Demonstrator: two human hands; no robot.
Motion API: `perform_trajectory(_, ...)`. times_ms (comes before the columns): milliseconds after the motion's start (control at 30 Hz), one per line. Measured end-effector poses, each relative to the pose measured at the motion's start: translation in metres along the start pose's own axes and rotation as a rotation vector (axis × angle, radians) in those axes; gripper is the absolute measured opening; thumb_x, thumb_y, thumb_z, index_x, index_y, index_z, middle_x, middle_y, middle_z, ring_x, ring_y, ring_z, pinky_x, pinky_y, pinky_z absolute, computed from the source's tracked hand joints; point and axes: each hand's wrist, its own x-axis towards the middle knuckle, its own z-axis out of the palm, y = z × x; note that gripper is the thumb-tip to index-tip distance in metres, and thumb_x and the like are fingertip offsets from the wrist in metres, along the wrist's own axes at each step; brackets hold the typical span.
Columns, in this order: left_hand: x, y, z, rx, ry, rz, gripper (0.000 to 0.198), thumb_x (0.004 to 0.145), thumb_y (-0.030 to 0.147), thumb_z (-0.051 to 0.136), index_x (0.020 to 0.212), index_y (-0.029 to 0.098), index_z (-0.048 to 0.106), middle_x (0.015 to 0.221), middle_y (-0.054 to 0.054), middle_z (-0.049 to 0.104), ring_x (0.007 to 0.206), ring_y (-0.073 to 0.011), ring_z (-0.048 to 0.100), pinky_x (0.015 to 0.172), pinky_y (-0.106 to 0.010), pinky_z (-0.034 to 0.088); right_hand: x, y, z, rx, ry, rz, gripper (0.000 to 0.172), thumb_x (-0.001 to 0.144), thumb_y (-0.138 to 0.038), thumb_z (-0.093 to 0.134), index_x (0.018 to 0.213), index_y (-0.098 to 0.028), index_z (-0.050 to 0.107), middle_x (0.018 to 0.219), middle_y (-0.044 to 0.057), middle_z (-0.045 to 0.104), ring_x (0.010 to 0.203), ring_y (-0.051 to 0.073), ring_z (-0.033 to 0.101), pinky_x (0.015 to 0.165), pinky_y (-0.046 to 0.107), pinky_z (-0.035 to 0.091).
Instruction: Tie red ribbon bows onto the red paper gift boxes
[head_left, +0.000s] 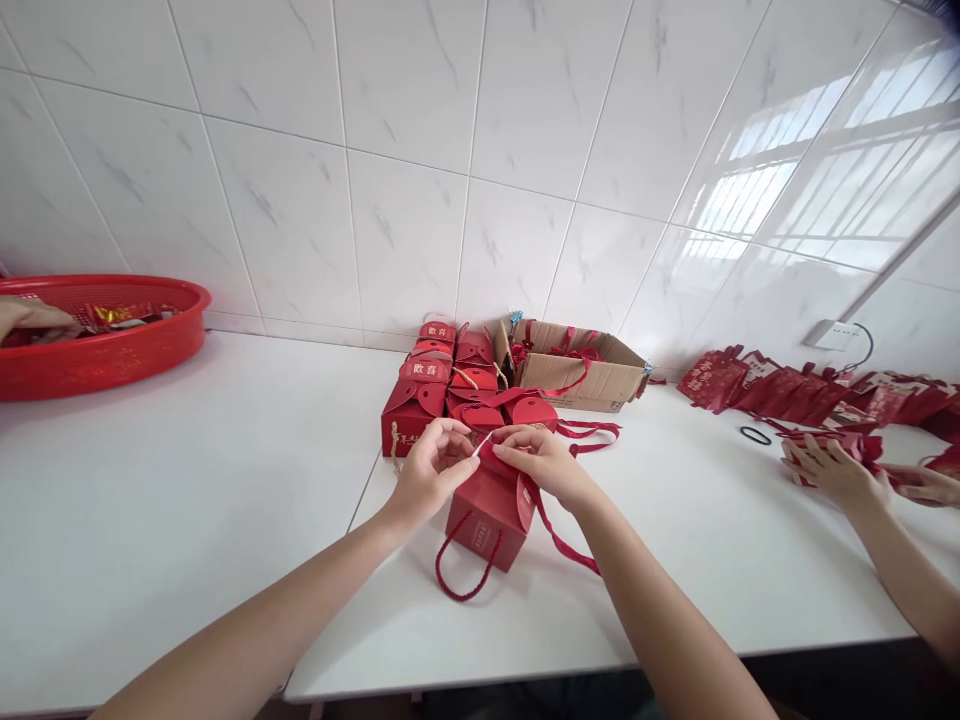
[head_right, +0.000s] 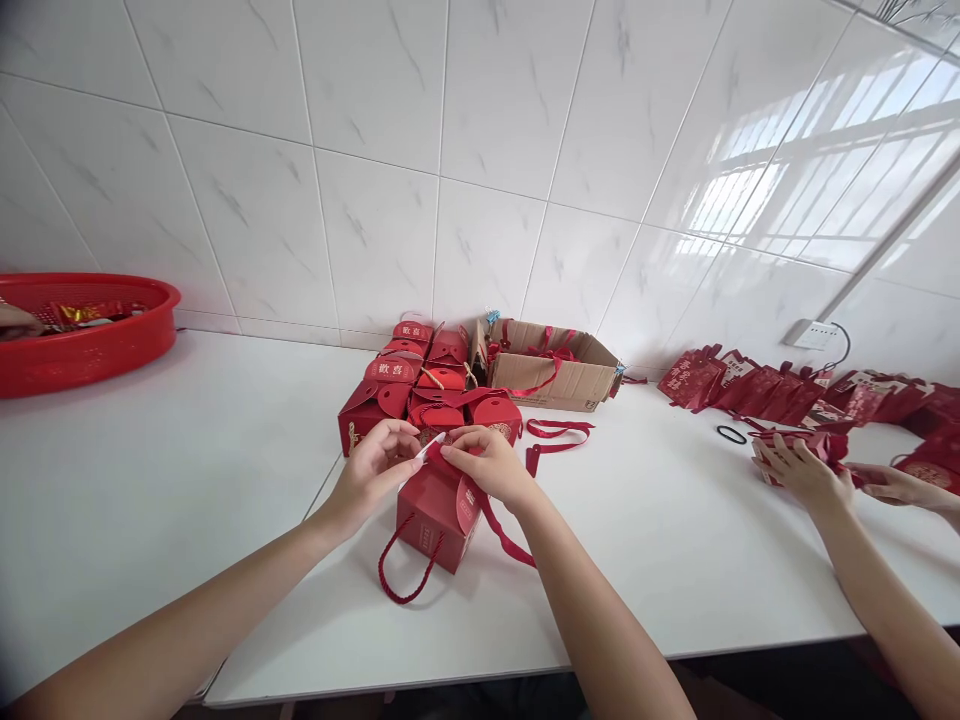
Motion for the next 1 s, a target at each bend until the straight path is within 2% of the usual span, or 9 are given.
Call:
perform_trajectory(133, 0.0, -0.003, 0.0, 0.004, 0.002, 0.009, 0.028, 0.074, 0.026, 0.062, 0.096, 0.02, 0.046, 0.081, 0.0, 0.055, 0.08, -0.0156, 0.054, 0.069, -0.028, 0.042, 0.002, 0.002, 0.002, 0.004, 0.027, -0.037, 0.027, 0.075, -0.044, 0.065, 0.069, -0.018, 0.069, 0.117, 0.008, 0.06, 0.102, 0.023, 0.058, 0.088, 0.036, 0.041)
perform_trajectory(400, -0.001, -0.002, -0.001, 0.025, 0.003, -0.007, 0.026, 0.075, 0.025, 0.061, 0.096, 0.02, 0.046, 0.084, -0.001, 0.055, 0.084, -0.0165, 0.054, 0.072, -0.029, 0.041, 0.005, 0.002, 0.001, 0.03, -0.009, -0.041, 0.029, 0.076, -0.047, 0.064, 0.071, -0.02, 0.07, 0.119, 0.006, 0.059, 0.103, 0.023, 0.059, 0.086, 0.035, 0.043)
perform_trajectory(567, -0.003, 0.0, 0.001, 0.004, 0.013, -0.02, 0.03, 0.073, 0.027, 0.065, 0.096, 0.02, 0.046, 0.085, 0.0, 0.053, 0.082, -0.0158, 0.052, 0.071, -0.027, 0.041, 0.004, 0.002, 0.005, -0.099, -0.003, -0.092, 0.024, 0.077, -0.042, 0.064, 0.071, -0.02, 0.072, 0.113, 0.007, 0.062, 0.106, 0.022, 0.058, 0.087, 0.034, 0.042)
perform_trajectory(667, -0.002, 0.0, 0.002, -0.06, 0.002, -0.094, 0.024, 0.08, 0.039, 0.058, 0.09, 0.02, 0.046, 0.078, 0.002, 0.049, 0.073, -0.0135, 0.048, 0.068, -0.027, 0.04, 0.004, 0.004, 0.008, -0.115, 0.013, -0.108, 0.025, 0.077, -0.044, 0.063, 0.074, -0.021, 0.072, 0.113, 0.007, 0.062, 0.106, 0.022, 0.057, 0.088, 0.034, 0.041)
perform_trajectory(733, 0.0, 0.0, 0.002, -0.125, -0.023, -0.168, 0.029, 0.085, 0.047, 0.049, 0.08, 0.02, 0.045, 0.073, 0.003, 0.045, 0.068, -0.0127, 0.045, 0.064, -0.026, 0.039, 0.004, 0.005, 0.009, -0.112, 0.01, -0.119, 0.027, 0.077, -0.046, 0.063, 0.076, -0.022, 0.073, 0.114, 0.007, 0.061, 0.107, 0.022, 0.057, 0.088, 0.034, 0.041)
perform_trajectory(833, 0.003, 0.001, 0.002, -0.136, -0.074, -0.235, 0.031, 0.084, 0.045, 0.051, 0.07, 0.018, 0.046, 0.069, 0.003, 0.044, 0.065, -0.0124, 0.044, 0.06, -0.025, 0.036, 0.005, 0.001, 0.01, -0.136, -0.009, -0.143, 0.027, 0.078, -0.047, 0.062, 0.078, -0.022, 0.072, 0.116, 0.006, 0.059, 0.109, 0.022, 0.054, 0.089, 0.034, 0.04)
perform_trajectory(900, 0.005, 0.004, 0.001, -0.122, -0.088, -0.249, 0.025, 0.08, 0.038, 0.057, 0.067, 0.018, 0.05, 0.066, 0.003, 0.046, 0.062, -0.0118, 0.044, 0.058, -0.024, 0.035, 0.001, -0.004, 0.006, -0.113, 0.063, -0.166, 0.026, 0.077, -0.048, 0.062, 0.08, -0.022, 0.07, 0.112, 0.006, 0.059, 0.106, 0.021, 0.054, 0.088, 0.034, 0.04)
perform_trajectory(1000, 0.008, 0.01, -0.003, -0.174, -0.068, -0.245, 0.021, 0.077, 0.033, 0.061, 0.066, 0.018, 0.053, 0.065, 0.003, 0.049, 0.06, -0.0111, 0.046, 0.057, -0.024, 0.036, -0.022, -0.007, -0.004, 0.104, 0.292, -0.163, 0.027, 0.079, -0.048, 0.061, 0.075, -0.021, 0.063, 0.088, 0.004, 0.059, 0.086, 0.018, 0.054, 0.078, 0.03, 0.042)
